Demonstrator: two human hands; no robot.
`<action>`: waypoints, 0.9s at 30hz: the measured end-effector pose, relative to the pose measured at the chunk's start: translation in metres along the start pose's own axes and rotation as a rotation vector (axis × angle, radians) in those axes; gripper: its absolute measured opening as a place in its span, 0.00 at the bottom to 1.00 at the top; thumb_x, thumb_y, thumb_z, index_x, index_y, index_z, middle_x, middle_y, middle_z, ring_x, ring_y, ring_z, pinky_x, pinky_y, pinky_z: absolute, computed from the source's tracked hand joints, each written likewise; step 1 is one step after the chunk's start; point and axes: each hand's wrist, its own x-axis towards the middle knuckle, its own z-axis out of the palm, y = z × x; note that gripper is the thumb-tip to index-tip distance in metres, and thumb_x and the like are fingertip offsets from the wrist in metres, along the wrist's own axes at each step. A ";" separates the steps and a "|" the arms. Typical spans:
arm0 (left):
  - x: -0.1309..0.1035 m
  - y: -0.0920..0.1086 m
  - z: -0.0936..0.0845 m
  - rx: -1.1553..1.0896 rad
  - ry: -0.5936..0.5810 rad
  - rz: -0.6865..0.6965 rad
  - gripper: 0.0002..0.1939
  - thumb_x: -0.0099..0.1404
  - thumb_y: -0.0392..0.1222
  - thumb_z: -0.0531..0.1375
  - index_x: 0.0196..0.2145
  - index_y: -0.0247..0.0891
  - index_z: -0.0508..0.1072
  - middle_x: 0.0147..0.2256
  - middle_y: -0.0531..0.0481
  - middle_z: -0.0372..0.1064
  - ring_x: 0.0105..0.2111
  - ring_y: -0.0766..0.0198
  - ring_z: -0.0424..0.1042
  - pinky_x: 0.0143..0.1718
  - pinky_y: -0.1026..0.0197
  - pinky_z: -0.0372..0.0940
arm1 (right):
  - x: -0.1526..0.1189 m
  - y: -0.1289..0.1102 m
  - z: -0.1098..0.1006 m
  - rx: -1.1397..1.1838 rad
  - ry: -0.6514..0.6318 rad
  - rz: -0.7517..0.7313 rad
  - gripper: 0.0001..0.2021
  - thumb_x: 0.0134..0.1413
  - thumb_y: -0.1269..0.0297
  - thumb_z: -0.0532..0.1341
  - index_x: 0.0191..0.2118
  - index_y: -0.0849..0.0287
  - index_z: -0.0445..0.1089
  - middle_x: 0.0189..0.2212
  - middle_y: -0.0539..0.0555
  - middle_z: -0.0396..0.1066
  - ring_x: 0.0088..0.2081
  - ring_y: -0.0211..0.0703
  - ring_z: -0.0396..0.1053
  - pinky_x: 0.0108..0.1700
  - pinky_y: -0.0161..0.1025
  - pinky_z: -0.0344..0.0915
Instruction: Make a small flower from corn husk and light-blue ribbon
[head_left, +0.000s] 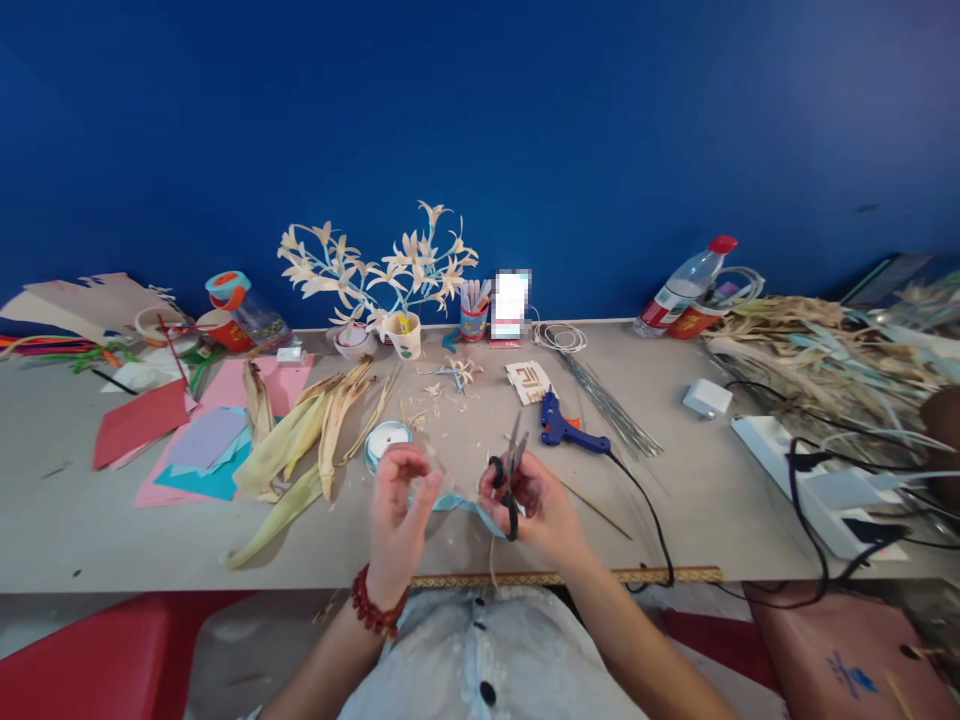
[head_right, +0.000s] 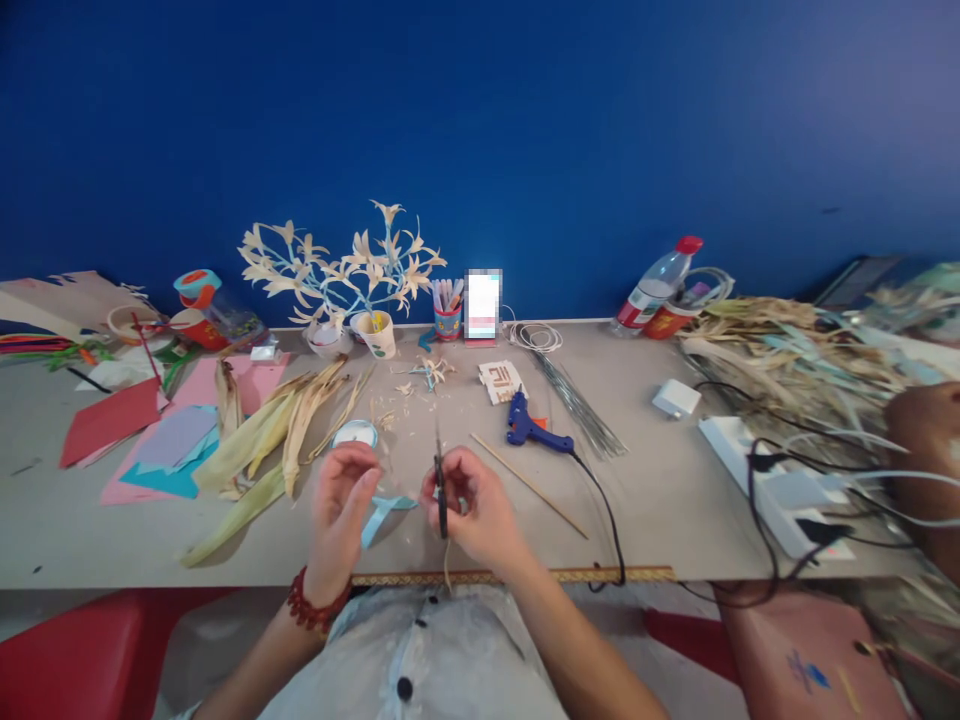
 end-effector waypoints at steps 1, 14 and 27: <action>0.003 0.004 -0.004 0.096 -0.011 0.090 0.13 0.57 0.39 0.65 0.41 0.43 0.73 0.40 0.47 0.67 0.41 0.58 0.66 0.46 0.58 0.61 | 0.000 -0.003 -0.003 -0.048 -0.047 0.015 0.13 0.42 0.66 0.68 0.30 0.56 0.62 0.27 0.48 0.67 0.26 0.35 0.62 0.28 0.33 0.59; 0.004 0.005 -0.002 0.002 -0.446 -0.160 0.06 0.64 0.40 0.59 0.30 0.38 0.72 0.31 0.49 0.66 0.33 0.62 0.65 0.36 0.62 0.60 | 0.000 0.005 -0.004 0.063 0.153 -0.008 0.17 0.46 0.54 0.69 0.31 0.56 0.61 0.28 0.47 0.64 0.26 0.35 0.60 0.27 0.32 0.57; 0.001 -0.010 0.025 -0.210 -0.124 -0.098 0.05 0.64 0.38 0.59 0.31 0.38 0.74 0.36 0.48 0.70 0.40 0.62 0.70 0.44 0.59 0.64 | -0.020 0.030 0.021 0.106 -0.042 0.062 0.24 0.47 0.40 0.64 0.29 0.57 0.59 0.23 0.46 0.59 0.22 0.33 0.53 0.22 0.31 0.51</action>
